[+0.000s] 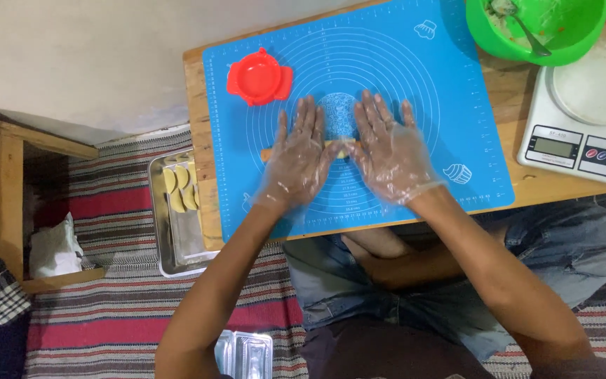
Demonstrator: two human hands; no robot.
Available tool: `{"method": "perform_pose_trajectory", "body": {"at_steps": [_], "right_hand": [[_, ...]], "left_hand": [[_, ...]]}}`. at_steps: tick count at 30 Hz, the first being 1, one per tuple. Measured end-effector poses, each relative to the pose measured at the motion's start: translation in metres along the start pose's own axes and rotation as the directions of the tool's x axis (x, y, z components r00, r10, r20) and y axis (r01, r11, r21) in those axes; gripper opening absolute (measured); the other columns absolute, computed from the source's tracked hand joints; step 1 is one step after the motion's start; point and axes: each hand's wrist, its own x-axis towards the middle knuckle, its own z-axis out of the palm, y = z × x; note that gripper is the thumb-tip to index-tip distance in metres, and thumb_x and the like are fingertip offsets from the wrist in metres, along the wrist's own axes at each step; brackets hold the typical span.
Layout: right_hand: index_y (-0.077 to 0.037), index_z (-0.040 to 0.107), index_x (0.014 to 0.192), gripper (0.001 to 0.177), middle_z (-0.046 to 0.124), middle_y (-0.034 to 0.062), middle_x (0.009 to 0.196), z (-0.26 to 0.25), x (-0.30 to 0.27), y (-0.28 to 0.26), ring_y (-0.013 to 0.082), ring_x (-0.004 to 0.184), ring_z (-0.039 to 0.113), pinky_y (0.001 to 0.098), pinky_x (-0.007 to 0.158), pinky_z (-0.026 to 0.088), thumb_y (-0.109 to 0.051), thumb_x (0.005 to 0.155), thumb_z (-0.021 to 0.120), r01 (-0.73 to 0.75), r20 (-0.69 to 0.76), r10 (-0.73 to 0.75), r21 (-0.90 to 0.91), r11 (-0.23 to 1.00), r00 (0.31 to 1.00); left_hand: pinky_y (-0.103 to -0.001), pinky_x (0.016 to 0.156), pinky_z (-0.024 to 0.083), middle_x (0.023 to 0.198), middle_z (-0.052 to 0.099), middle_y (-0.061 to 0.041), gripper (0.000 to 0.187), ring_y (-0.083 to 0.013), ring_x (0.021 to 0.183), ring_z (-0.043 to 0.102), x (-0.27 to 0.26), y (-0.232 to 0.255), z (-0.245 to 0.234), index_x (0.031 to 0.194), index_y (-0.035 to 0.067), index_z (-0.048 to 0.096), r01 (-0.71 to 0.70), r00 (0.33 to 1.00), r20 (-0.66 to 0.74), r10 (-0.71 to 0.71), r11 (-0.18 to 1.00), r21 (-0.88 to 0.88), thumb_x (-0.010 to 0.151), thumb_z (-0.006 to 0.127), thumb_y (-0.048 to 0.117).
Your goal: Rolling out a small piece of dough with a rolling pin, shaping it, and adding filling.
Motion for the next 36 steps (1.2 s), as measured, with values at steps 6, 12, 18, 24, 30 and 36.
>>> {"method": "perform_pose_trajectory", "body": {"at_steps": [6, 12, 18, 24, 30, 36], "right_hand": [[-0.009, 0.02, 0.165, 0.07, 0.016, 0.0123, 0.172, -0.004, 0.029, 0.008, 0.0245, 0.158, 0.012, 0.0559, 0.126, 0.002, -0.051, 0.11, 0.007, -0.051, -0.041, 0.05, -0.027, 0.998, 0.998], [0.009, 0.031, 0.158, 0.072, 0.026, 0.0278, 0.166, 0.021, 0.058, 0.028, 0.0392, 0.155, 0.016, 0.0641, 0.119, -0.004, -0.044, 0.111, 0.016, 0.145, -0.374, -0.037, 0.265, 0.953, 0.927], [0.015, 0.036, 0.156, 0.067, 0.03, 0.0308, 0.164, 0.024, 0.082, 0.039, 0.046, 0.153, 0.022, 0.0733, 0.114, 0.001, -0.036, 0.113, 0.029, 0.203, -0.477, -0.086, 0.198, 0.959, 0.874], [0.006, 0.043, 0.158, 0.065, 0.034, 0.0248, 0.165, 0.034, 0.114, 0.051, 0.0429, 0.153, 0.022, 0.0741, 0.113, 0.0, -0.041, 0.116, 0.028, 0.163, -0.513, -0.065, 0.148, 0.975, 0.856], [0.001, 0.036, 0.16, 0.065, 0.028, 0.022, 0.167, 0.032, 0.124, 0.05, 0.0463, 0.153, 0.016, 0.0797, 0.111, 0.001, -0.041, 0.113, 0.023, 0.096, -0.439, -0.048, 0.087, 0.992, 0.897], [-0.008, 0.027, 0.161, 0.07, 0.018, 0.0239, 0.167, 0.028, 0.07, 0.039, 0.0502, 0.152, 0.013, 0.0781, 0.114, 0.001, -0.05, 0.108, 0.01, 0.218, -0.384, -0.122, 0.217, 0.952, 0.915]], "left_hand": [[-0.058, 0.125, -0.001, 0.17, 0.012, -0.02, 0.082, -0.0316, 0.158, 0.006, 0.028, -0.008, -0.004, 0.163, 0.003, 0.023, 0.07, 0.998, -0.011, -0.069, 0.994, 0.087, 0.104, -0.004, 0.053], [-0.072, 0.117, -0.001, 0.162, 0.028, -0.032, 0.074, -0.0427, 0.153, 0.01, 0.069, -0.035, 0.03, 0.152, -0.012, 0.04, -0.021, 0.93, -0.359, 0.073, 0.989, 0.146, 0.111, 0.019, 0.047], [-0.073, 0.116, 0.0, 0.162, 0.03, -0.029, 0.077, -0.0429, 0.151, 0.008, 0.089, -0.042, 0.021, 0.152, -0.009, 0.041, -0.027, 0.926, -0.374, 0.053, 0.997, 0.076, 0.111, 0.02, 0.052], [-0.081, 0.111, 0.006, 0.161, 0.027, -0.032, 0.068, -0.0476, 0.149, 0.009, 0.111, -0.055, 0.024, 0.153, -0.007, 0.046, -0.039, 0.905, -0.405, 0.128, 0.974, 0.221, 0.113, 0.029, 0.045], [-0.074, 0.116, 0.005, 0.159, 0.037, -0.027, 0.057, -0.0426, 0.151, 0.021, 0.111, -0.063, 0.032, 0.139, -0.002, 0.066, -0.157, 0.79, -0.572, 0.218, 0.975, 0.156, 0.114, 0.036, 0.041], [-0.042, 0.103, 0.044, 0.119, 0.072, -0.01, 0.045, -0.0297, 0.104, 0.066, 0.049, -0.035, -0.024, 0.115, 0.004, 0.069, -0.318, 0.898, -0.43, 0.089, 0.808, -0.497, 0.103, 0.048, 0.042]]}}
